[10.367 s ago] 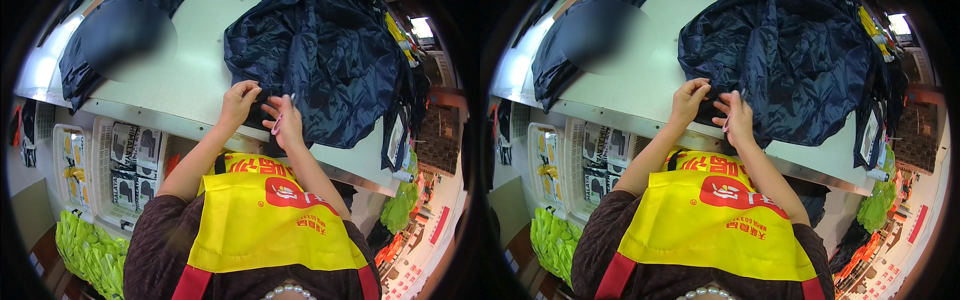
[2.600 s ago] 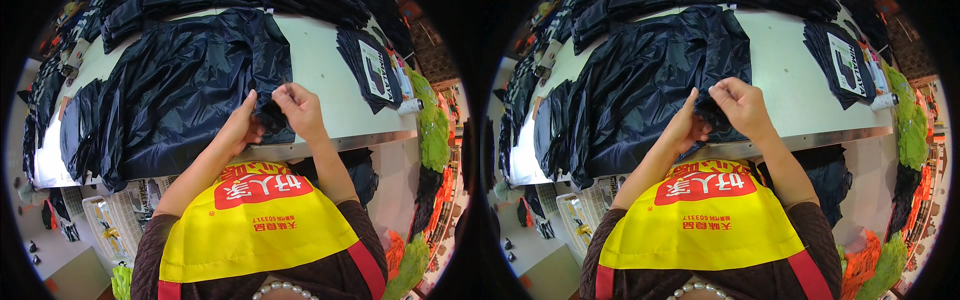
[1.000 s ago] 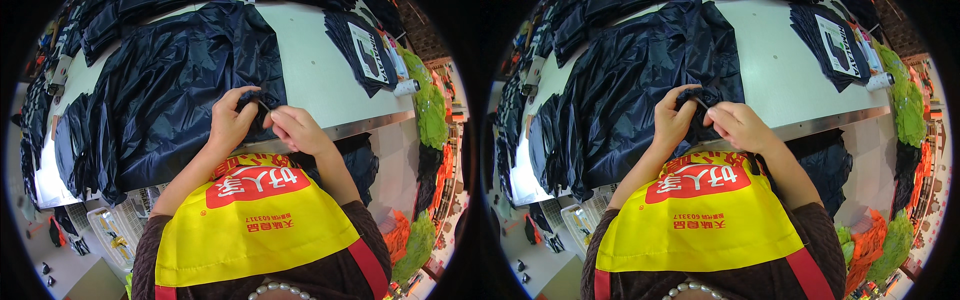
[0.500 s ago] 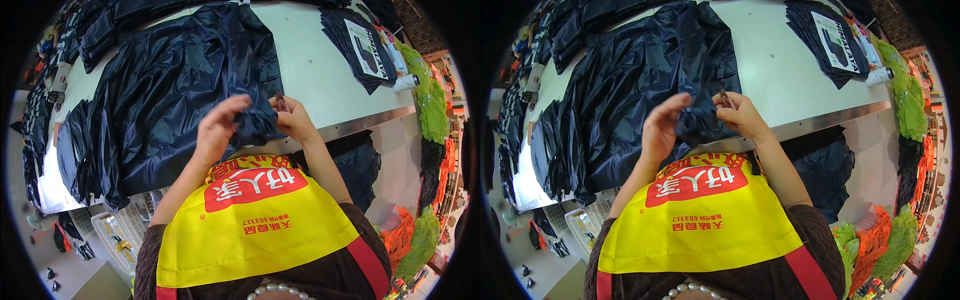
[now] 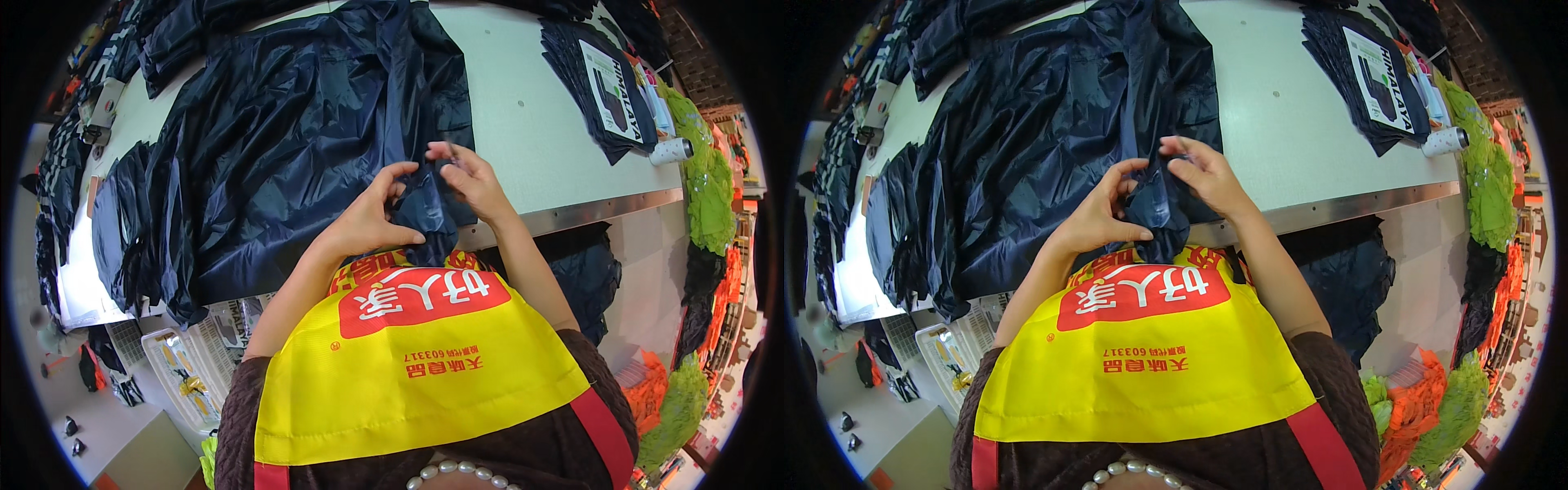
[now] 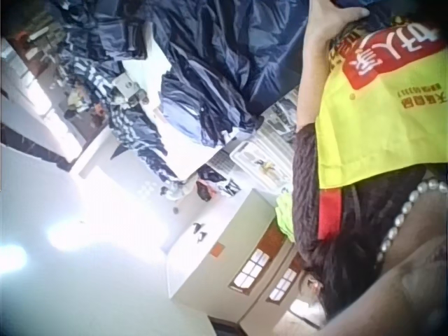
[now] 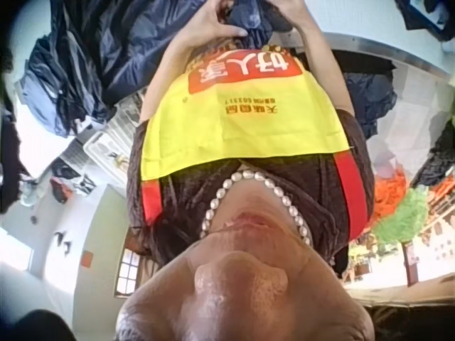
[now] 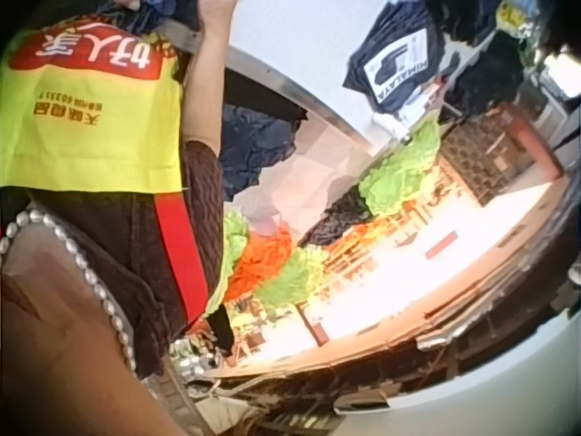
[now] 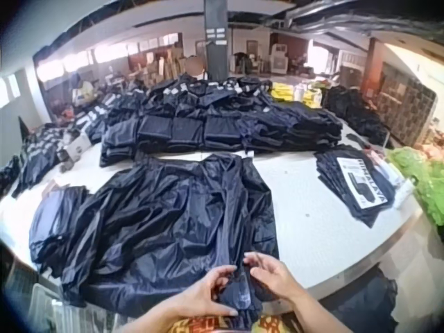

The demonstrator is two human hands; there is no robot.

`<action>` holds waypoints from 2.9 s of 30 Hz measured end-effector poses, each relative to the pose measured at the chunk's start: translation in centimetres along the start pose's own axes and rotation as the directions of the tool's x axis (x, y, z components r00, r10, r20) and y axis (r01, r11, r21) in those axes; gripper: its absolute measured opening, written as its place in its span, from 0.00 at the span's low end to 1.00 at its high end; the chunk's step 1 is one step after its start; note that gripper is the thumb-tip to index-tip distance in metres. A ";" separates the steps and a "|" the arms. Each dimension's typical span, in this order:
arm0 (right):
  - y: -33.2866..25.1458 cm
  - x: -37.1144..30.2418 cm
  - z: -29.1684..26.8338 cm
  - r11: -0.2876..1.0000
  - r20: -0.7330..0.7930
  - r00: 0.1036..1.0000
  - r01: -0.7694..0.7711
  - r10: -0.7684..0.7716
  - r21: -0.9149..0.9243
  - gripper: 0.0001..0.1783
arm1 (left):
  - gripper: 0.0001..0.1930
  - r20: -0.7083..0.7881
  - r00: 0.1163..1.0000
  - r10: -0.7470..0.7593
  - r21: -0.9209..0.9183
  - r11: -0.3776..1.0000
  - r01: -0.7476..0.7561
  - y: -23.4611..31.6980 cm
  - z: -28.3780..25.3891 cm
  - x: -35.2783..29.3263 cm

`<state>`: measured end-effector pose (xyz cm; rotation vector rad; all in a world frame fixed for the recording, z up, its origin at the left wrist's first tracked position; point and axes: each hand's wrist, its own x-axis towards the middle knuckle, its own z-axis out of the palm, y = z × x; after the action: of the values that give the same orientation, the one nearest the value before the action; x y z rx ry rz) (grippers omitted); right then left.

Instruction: The person folds a dark jacket on a table, aligns edges, and places it into a plastic bag. They then retrieve another jacket, unfold it, and use a small tool to cut or trim a tag or thread before folding and bagging it.

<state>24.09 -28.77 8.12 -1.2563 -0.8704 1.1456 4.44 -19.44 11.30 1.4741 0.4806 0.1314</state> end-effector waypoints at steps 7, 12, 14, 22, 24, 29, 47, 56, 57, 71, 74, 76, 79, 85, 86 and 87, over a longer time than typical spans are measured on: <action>-3.2 0.3 -0.4 0.984 0.257 0.952 -0.179 0.166 0.025 0.16 | 0.17 -0.041 0.992 -0.119 -0.147 0.983 0.112 0.2 -2.5 -0.6; -5.3 0.2 0.2 0.977 0.227 0.953 -0.213 0.203 0.023 0.14 | 0.09 -0.165 0.984 0.062 -0.216 0.972 -0.097 0.2 -2.4 -0.3; -5.2 0.3 -0.4 0.965 0.194 0.947 -0.263 0.256 0.010 0.13 | 0.08 -0.311 0.946 0.085 -0.378 0.903 -0.206 0.9 -1.6 -0.2; -6.3 -0.3 1.3 0.975 0.139 0.969 -0.213 0.204 0.055 0.09 | 0.11 -0.091 0.980 -0.178 -0.583 0.807 0.093 2.8 -0.8 0.0; -6.0 -0.2 1.6 0.994 0.059 0.996 -0.068 0.073 -0.090 0.10 | 0.11 -0.030 0.984 -0.173 -0.587 0.800 0.123 1.5 -1.5 0.1; -7.1 -0.9 2.9 0.844 -0.059 0.940 0.274 -0.337 -0.462 0.13 | 0.12 -0.080 0.984 -0.162 -0.607 0.790 0.081 1.6 -1.4 0.1; -7.1 -0.8 3.6 0.750 0.139 0.933 0.350 -0.332 -0.561 0.08 | 0.07 -0.279 0.960 0.032 0.003 0.999 -0.032 4.1 -0.2 -1.3; -8.8 -2.2 3.1 0.969 0.145 0.986 0.118 -0.088 -0.217 0.06 | 0.07 -0.254 0.961 -0.113 -0.329 0.944 0.024 3.6 0.6 -1.2; -8.8 -1.9 2.4 0.967 0.137 0.982 0.158 -0.133 -0.199 0.08 | 0.07 -0.212 0.963 -0.166 -0.421 0.905 0.064 3.8 0.6 -1.3; -8.3 -1.5 -0.5 0.469 0.482 0.836 0.547 -0.263 -0.693 0.16 | 0.08 -0.099 0.982 -0.161 -0.775 0.632 0.026 3.0 0.6 -1.0; -8.3 -1.3 -0.6 0.454 0.495 0.823 0.567 -0.280 -0.687 0.16 | 0.08 -0.125 0.974 -0.191 -0.780 0.625 0.023 3.2 0.7 -1.0; -8.3 -1.2 -0.6 0.452 0.499 0.819 0.573 -0.283 -0.684 0.16 | 0.08 -0.131 0.971 -0.199 -0.785 0.619 0.021 3.2 0.8 -1.0; -8.4 -1.1 -0.6 0.461 0.493 0.823 0.567 -0.282 -0.683 0.16 | 0.07 -0.117 0.975 -0.187 -0.795 0.606 0.021 2.9 0.8 -0.8; -8.3 -1.1 -0.2 0.492 0.469 0.836 0.547 -0.285 -0.677 0.14 | 0.06 -0.110 0.973 -0.202 -0.789 0.613 0.038 3.0 1.1 -0.6; -8.3 -1.1 -0.2 0.492 0.467 0.836 0.548 -0.288 -0.677 0.14 | 0.06 -0.107 0.973 -0.204 -0.785 0.618 0.043 2.9 1.1 -0.5; -8.2 -1.1 -0.2 0.489 0.465 0.839 0.544 -0.283 -0.682 0.13 | 0.06 -0.105 0.973 -0.206 -0.780 0.624 0.048 2.8 1.1 -0.4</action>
<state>25.35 -29.42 16.27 -1.4477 -1.9698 0.4996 5.06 -20.35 14.15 0.5584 0.5814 0.3236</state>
